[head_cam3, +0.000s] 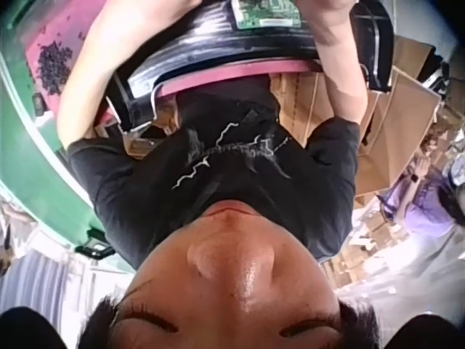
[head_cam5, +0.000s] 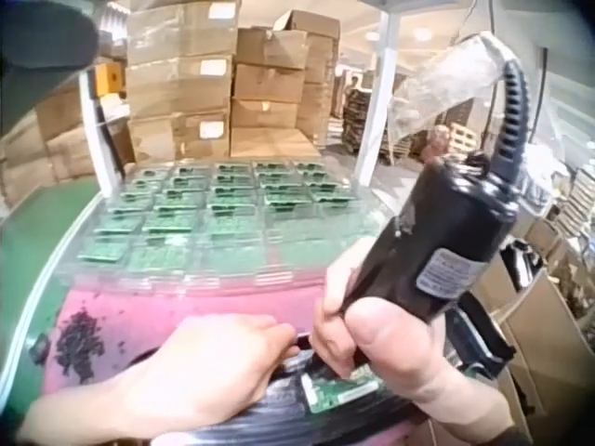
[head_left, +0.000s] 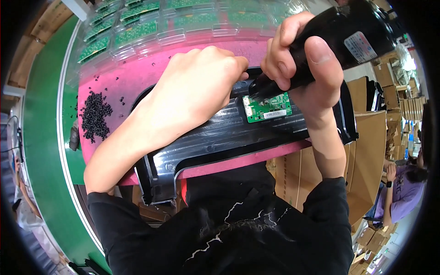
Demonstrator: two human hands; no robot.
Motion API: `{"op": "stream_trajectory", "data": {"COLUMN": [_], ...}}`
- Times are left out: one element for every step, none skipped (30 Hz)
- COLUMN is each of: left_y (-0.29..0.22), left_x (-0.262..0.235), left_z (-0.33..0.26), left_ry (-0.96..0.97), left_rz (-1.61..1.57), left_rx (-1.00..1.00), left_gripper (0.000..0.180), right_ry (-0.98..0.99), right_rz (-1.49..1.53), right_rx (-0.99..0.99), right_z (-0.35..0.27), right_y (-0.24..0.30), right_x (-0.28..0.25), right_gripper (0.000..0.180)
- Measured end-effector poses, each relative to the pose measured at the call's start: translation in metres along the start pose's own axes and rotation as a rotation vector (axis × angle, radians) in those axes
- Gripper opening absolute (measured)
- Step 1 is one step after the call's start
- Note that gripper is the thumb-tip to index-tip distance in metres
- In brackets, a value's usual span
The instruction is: Assembling electronic components by mounting circuit boards into plastic housings using an electric screwdriver.
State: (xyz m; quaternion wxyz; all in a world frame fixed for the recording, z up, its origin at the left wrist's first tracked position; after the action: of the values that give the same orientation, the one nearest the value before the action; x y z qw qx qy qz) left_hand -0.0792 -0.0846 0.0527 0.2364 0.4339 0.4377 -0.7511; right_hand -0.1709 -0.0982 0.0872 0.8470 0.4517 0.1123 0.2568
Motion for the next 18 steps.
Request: {"op": "stream_trajectory", "data": {"left_y": [0.000,0.000,0.001,0.001,0.001,-0.002,-0.006,-0.007,-0.013,-0.018,-0.017,-0.018,-0.022,-0.023,-0.027,-0.028,-0.028,-0.030], "left_x": [0.002,0.001,0.004,0.007,0.007,0.008,0.009,0.008,0.009,0.010,0.010,0.006,0.001,0.001,-0.005,-0.010,-0.010,-0.013], "left_z": [0.000,0.000,0.000,-0.001,-0.001,-0.003,-0.004,-0.003,-0.003,-0.004,-0.005,-0.005,-0.004,-0.002,-0.001,-0.002,-0.001,-0.001], "left_ry": [0.021,0.019,0.056,0.092,0.089,0.094,0.100,0.097,0.118,0.139,0.138,0.092,0.047,0.047,0.009,-0.030,-0.031,-0.044], "left_rz": [0.014,0.017,0.025,0.034,0.037,0.031,0.023,0.025,-0.013,-0.053,-0.055,-0.084,-0.113,-0.115,-0.189,-0.258,-0.256,-0.295], "left_rx": [-0.001,-0.001,-0.012,-0.021,-0.018,0.022,0.062,0.065,0.118,0.167,0.164,0.189,0.224,0.230,0.268,0.296,0.293,0.306], "left_gripper": [0.011,0.011,0.011,0.010,0.010,0.011,0.011,0.011,0.012,0.012,0.012,0.013,0.014,0.014,0.015,0.016,0.016,0.017], "right_ry": [-0.022,-0.021,-0.046,-0.073,0.033,0.000,-0.033,-0.026,-0.075,-0.097,-0.118,-0.122,-0.131,-0.135,-0.146,-0.135,-0.124,-0.117], "right_rz": [0.013,0.014,-0.015,-0.047,-0.012,-0.024,-0.037,0.025,0.197,0.270,0.345,0.370,0.386,0.421,0.408,0.423,0.438,0.451], "right_rx": [0.011,0.009,0.050,0.089,0.018,0.008,-0.002,-0.039,-0.087,-0.132,-0.176,-0.201,-0.232,-0.206,-0.213,-0.235,-0.257,-0.289], "right_z": [0.000,0.001,0.000,0.000,-0.001,-0.004,-0.008,-0.010,-0.012,-0.012,-0.010,-0.009,-0.009,-0.010,-0.012,-0.013,-0.014,-0.015], "right_y": [-0.003,0.000,0.002,0.002,0.005,0.008,0.012,0.015,0.020,0.029,0.041,0.049,0.060,0.068,0.078,0.083,0.088,0.093], "right_x": [-0.002,0.000,0.000,-0.002,0.000,-0.002,-0.004,-0.008,-0.015,-0.018,-0.022,-0.024,-0.027,-0.029,-0.032,-0.035,-0.036,-0.034], "right_gripper": [0.038,0.038,0.039,0.039,0.039,0.040,0.041,0.042,0.043,0.043,0.044,0.043,0.043,0.043,0.044,0.044,0.043,0.042]}}
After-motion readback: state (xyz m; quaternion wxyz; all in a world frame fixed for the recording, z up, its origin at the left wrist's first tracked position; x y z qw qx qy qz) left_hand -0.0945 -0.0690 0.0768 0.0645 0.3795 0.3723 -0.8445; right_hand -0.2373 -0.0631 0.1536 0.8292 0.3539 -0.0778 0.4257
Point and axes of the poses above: each hand's wrist, its own z-axis towards the middle knuckle, its own x-axis out of the palm, y = z × x, the point moved 10 cm from there along z, towards the middle knuckle, and after that the axes turned 6 degrees about -x, right-handed, at the moved point
